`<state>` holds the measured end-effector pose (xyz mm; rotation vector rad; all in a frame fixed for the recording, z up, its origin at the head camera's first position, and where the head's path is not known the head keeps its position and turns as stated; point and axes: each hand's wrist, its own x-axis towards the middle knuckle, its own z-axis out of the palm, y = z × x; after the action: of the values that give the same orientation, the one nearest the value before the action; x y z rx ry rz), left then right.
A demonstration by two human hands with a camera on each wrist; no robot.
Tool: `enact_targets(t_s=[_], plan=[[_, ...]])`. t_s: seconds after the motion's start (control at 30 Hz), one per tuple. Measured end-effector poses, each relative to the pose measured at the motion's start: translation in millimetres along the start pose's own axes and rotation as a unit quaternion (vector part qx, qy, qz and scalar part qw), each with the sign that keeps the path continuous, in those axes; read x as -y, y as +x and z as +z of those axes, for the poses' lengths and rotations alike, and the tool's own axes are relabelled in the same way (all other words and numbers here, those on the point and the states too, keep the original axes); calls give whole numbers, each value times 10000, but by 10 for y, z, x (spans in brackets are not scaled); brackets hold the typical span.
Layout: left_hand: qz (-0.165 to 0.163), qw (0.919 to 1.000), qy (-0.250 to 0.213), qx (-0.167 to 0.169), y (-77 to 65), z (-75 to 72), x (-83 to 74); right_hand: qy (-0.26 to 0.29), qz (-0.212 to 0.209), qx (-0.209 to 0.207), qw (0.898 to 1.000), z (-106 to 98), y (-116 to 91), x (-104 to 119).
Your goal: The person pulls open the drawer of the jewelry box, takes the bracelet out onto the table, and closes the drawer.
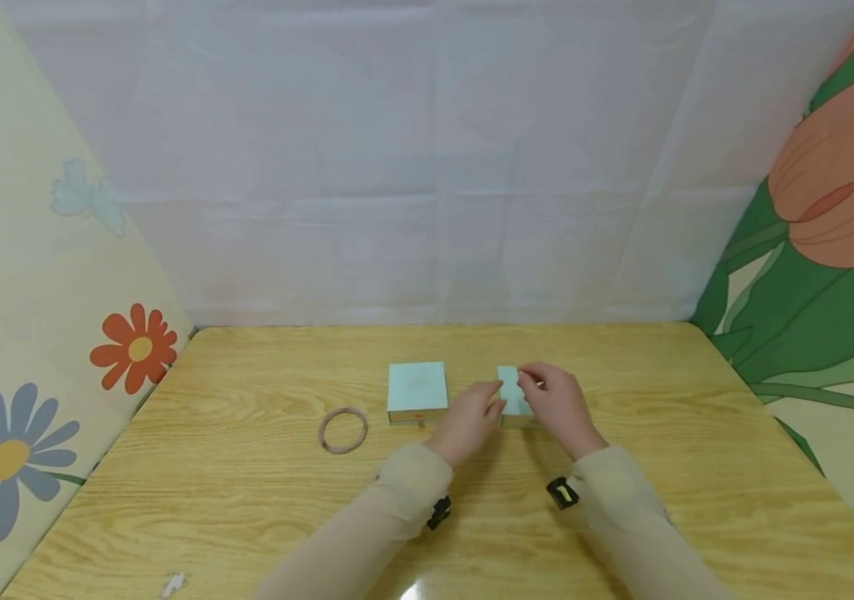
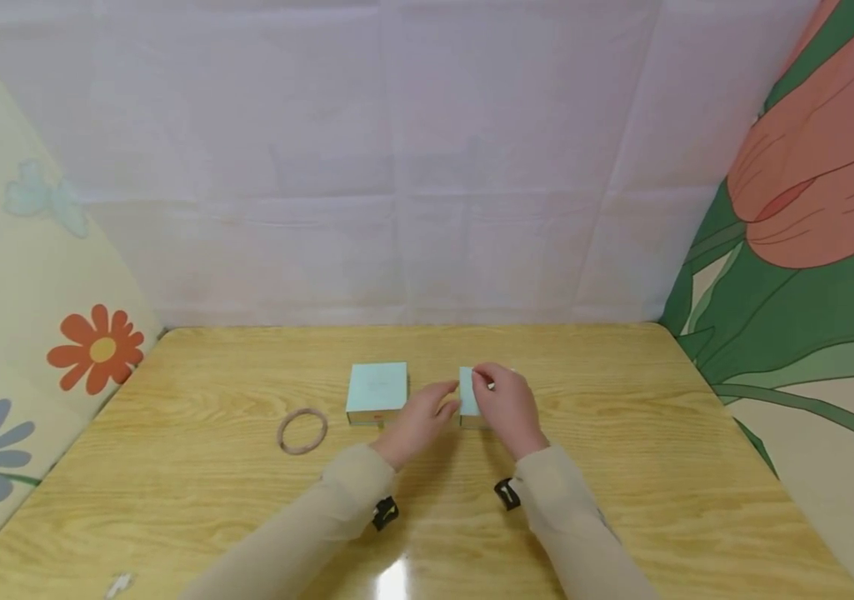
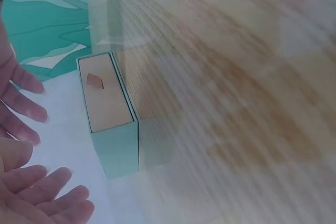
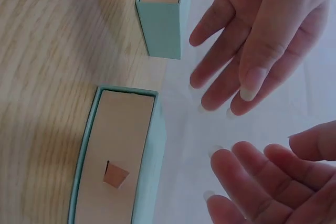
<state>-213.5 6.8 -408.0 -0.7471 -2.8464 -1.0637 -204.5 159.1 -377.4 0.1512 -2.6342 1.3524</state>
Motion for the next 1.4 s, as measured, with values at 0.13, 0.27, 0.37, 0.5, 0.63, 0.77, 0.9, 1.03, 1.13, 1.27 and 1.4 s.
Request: enact_targets(t_s=[0.13, 0.27, 0.37, 0.5, 0.63, 0.77, 0.9, 1.03, 1.13, 1.27, 1.4], plan=[[146, 9985, 486, 191, 67, 55, -19, 151, 139, 14, 9998, -42, -69, -14], [373, 9912, 1216, 378, 107, 118, -24, 274, 163, 16, 9995, -70, -132, -30], [537, 9830, 1705, 412, 118, 164, -21, 244, 163, -17, 9996, -75, -171, -49], [396, 9779, 1981, 540, 137, 218, -32, 284, 428, 123, 9986, -82, -219, -82], [134, 9738, 2179, 632, 178, 251, -47, 389, 712, 351, 9961, -100, -248, -113], [1, 9707, 2283, 750, 214, 272, -56, 428, 935, 553, 9932, -120, -267, -148], [-41, 9701, 2244, 926, 252, 284, -63, 336, 1259, 790, 9883, -105, -290, -215], [-47, 9717, 2165, 940, 309, 293, -49, 516, 1712, 938, 9794, -49, -321, -301], [-82, 9735, 2099, 900, 354, 307, -19, 851, 1958, 880, 9730, -5, -343, -350], [-129, 9746, 2028, 942, 395, 313, 13, 1197, 2086, 777, 9675, 36, -366, -401], [-85, 9730, 2095, 961, 427, 318, 35, 1383, 2165, 927, 9620, 62, -381, -432]])
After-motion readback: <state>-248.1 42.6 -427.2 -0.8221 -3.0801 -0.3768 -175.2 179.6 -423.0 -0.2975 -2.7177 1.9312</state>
